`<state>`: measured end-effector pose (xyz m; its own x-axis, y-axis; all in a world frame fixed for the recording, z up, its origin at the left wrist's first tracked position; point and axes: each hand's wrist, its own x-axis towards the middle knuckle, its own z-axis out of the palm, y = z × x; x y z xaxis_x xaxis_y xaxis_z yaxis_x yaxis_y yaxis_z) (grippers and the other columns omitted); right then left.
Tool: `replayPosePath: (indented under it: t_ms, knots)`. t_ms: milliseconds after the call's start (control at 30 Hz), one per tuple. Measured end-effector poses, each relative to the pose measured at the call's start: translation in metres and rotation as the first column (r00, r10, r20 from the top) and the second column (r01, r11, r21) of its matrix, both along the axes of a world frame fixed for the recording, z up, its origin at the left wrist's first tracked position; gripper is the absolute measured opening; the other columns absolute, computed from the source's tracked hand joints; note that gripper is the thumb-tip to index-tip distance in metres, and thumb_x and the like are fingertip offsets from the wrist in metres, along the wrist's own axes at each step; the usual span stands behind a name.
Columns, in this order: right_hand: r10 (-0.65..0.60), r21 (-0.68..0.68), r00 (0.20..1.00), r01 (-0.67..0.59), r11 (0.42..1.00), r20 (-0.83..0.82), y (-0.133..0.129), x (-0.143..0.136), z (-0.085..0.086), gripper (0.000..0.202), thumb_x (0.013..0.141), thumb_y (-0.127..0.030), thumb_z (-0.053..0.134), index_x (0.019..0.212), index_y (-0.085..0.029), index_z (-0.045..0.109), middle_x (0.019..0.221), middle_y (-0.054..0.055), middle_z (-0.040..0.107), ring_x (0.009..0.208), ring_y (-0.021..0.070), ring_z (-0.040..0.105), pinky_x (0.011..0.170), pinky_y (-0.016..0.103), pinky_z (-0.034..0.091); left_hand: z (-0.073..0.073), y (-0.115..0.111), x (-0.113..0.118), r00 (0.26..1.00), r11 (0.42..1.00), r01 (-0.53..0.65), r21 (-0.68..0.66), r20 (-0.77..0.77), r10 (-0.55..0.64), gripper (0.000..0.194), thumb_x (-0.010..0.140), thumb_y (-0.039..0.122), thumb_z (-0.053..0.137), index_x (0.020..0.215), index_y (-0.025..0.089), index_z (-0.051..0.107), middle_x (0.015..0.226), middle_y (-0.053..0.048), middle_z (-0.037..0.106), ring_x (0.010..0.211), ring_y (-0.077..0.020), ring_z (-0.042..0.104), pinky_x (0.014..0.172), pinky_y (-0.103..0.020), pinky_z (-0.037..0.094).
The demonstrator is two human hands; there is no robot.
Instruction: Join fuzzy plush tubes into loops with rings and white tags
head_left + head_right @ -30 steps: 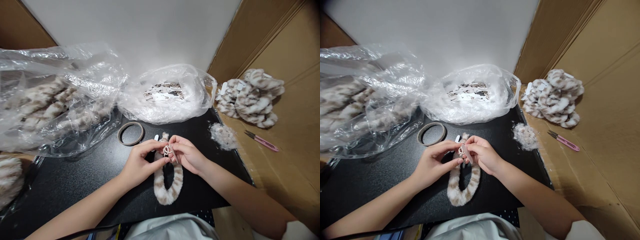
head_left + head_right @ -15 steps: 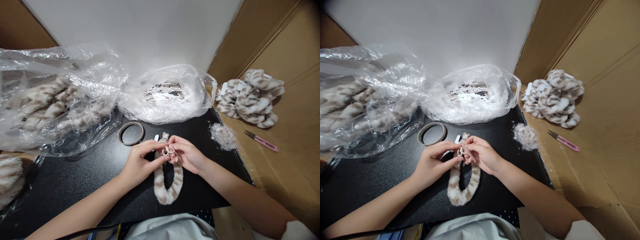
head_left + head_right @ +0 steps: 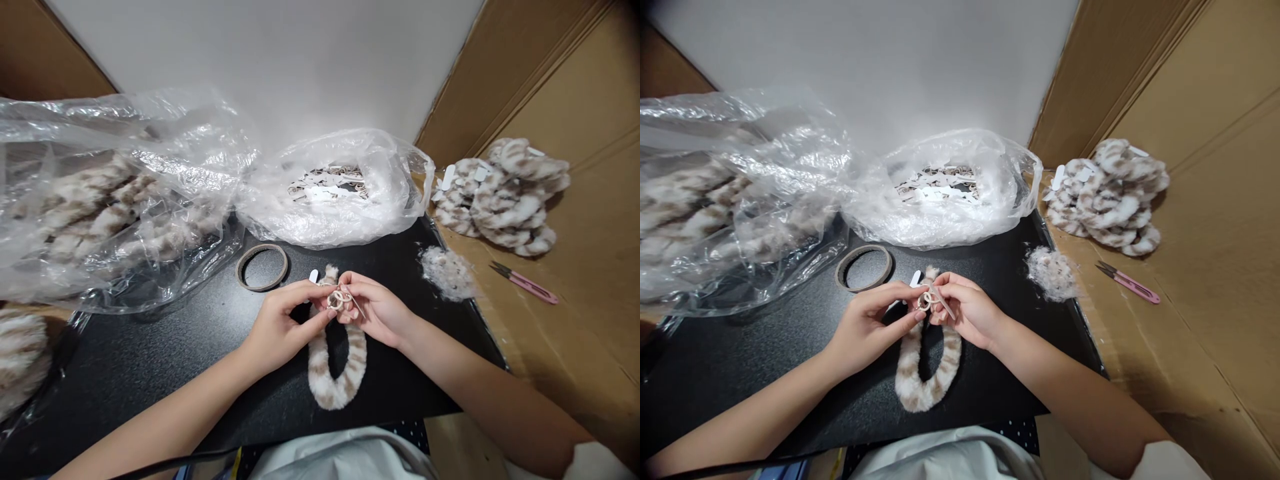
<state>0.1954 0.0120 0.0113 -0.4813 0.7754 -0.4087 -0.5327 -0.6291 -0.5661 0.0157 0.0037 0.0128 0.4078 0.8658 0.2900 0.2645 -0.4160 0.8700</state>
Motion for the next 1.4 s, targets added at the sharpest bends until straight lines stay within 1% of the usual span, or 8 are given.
replayPosePath:
  t_ms: [233,433,533,600,767,1100,1267,1400]
  knots:
    - [-0.003,0.096,0.994,-0.008,0.995,0.112,-0.004,-0.002,0.001,0.019,0.069,-0.019,0.070,0.075,-0.017,0.052,0.059,-0.004,0.058,0.047,0.0066,0.052,0.047,0.018,0.042,0.004,0.005,-0.005,0.987,0.988,0.057,0.143,-0.154,-0.035,0.011,0.084,0.021,0.067,0.094,0.016,0.065,0.084,-0.004,0.070,0.077,-0.0146,0.063,0.071,-0.025,0.049]
    - [-0.015,0.167,0.996,0.000,0.986,0.086,-0.005,-0.004,0.000,0.020,0.069,-0.021,0.071,0.075,-0.017,0.053,0.059,-0.005,0.059,0.047,0.0069,0.052,0.046,0.019,0.041,0.001,0.005,-0.004,0.990,0.990,0.037,0.135,-0.142,-0.018,0.020,0.085,0.019,0.066,0.105,0.018,0.064,0.082,-0.002,0.068,0.074,-0.0133,0.063,0.071,-0.024,0.050]
    - [-0.014,0.158,0.996,0.001,0.988,0.083,-0.005,-0.004,0.000,0.019,0.069,-0.020,0.070,0.076,-0.017,0.053,0.059,-0.005,0.059,0.046,0.0064,0.051,0.046,0.019,0.041,0.000,0.005,-0.005,0.992,0.987,0.018,0.161,-0.122,0.002,0.028,0.086,0.020,0.066,0.114,0.019,0.064,0.082,-0.002,0.069,0.071,-0.0134,0.064,0.070,-0.024,0.051]
    - [-0.011,0.136,0.997,0.001,0.991,0.072,-0.005,-0.004,0.000,0.018,0.069,-0.019,0.070,0.076,-0.017,0.053,0.059,-0.005,0.059,0.047,0.0064,0.050,0.046,0.019,0.041,-0.001,0.006,-0.005,0.992,0.978,0.054,0.200,-0.124,-0.029,0.031,0.086,0.018,0.065,0.117,0.020,0.065,0.085,-0.004,0.070,0.074,-0.0136,0.065,0.070,-0.024,0.051]
    - [-0.018,0.063,0.998,0.014,0.998,0.055,-0.003,-0.002,0.000,0.017,0.066,-0.016,0.068,0.073,-0.017,0.053,0.056,-0.005,0.058,0.047,0.0064,0.049,0.046,0.018,0.041,-0.001,0.008,-0.007,0.987,0.954,0.107,0.280,-0.142,-0.069,0.030,0.086,0.014,0.064,0.115,0.019,0.067,0.092,-0.007,0.072,0.077,-0.0132,0.067,0.069,-0.020,0.053]
    - [-0.024,0.057,0.996,0.019,0.998,0.091,-0.001,-0.003,-0.005,0.020,0.067,-0.018,0.071,0.074,-0.017,0.052,0.054,-0.005,0.055,0.047,0.0061,0.048,0.048,0.019,0.041,-0.003,0.011,-0.009,0.977,0.953,0.123,0.278,-0.204,-0.067,0.025,0.088,0.017,0.062,0.113,0.017,0.068,0.091,-0.009,0.073,0.076,-0.0141,0.069,0.070,-0.022,0.054]
    - [-0.007,0.072,0.996,0.000,0.997,0.093,-0.002,-0.003,-0.005,0.021,0.067,-0.019,0.071,0.075,-0.017,0.052,0.057,-0.005,0.057,0.047,0.0061,0.049,0.047,0.018,0.040,-0.001,0.010,-0.007,0.985,0.973,0.098,0.209,-0.163,-0.064,0.022,0.085,0.018,0.065,0.106,0.016,0.069,0.083,-0.006,0.073,0.071,-0.0137,0.067,0.067,-0.022,0.053]
    - [-0.015,0.107,0.991,0.001,0.994,0.130,-0.003,-0.004,-0.004,0.022,0.067,-0.021,0.071,0.077,-0.017,0.052,0.060,-0.005,0.059,0.048,0.0068,0.051,0.047,0.018,0.040,0.000,0.008,-0.006,0.997,0.993,0.040,0.113,-0.065,-0.033,0.017,0.079,0.016,0.069,0.096,0.016,0.072,0.076,-0.004,0.073,0.065,-0.0130,0.066,0.064,-0.022,0.052]
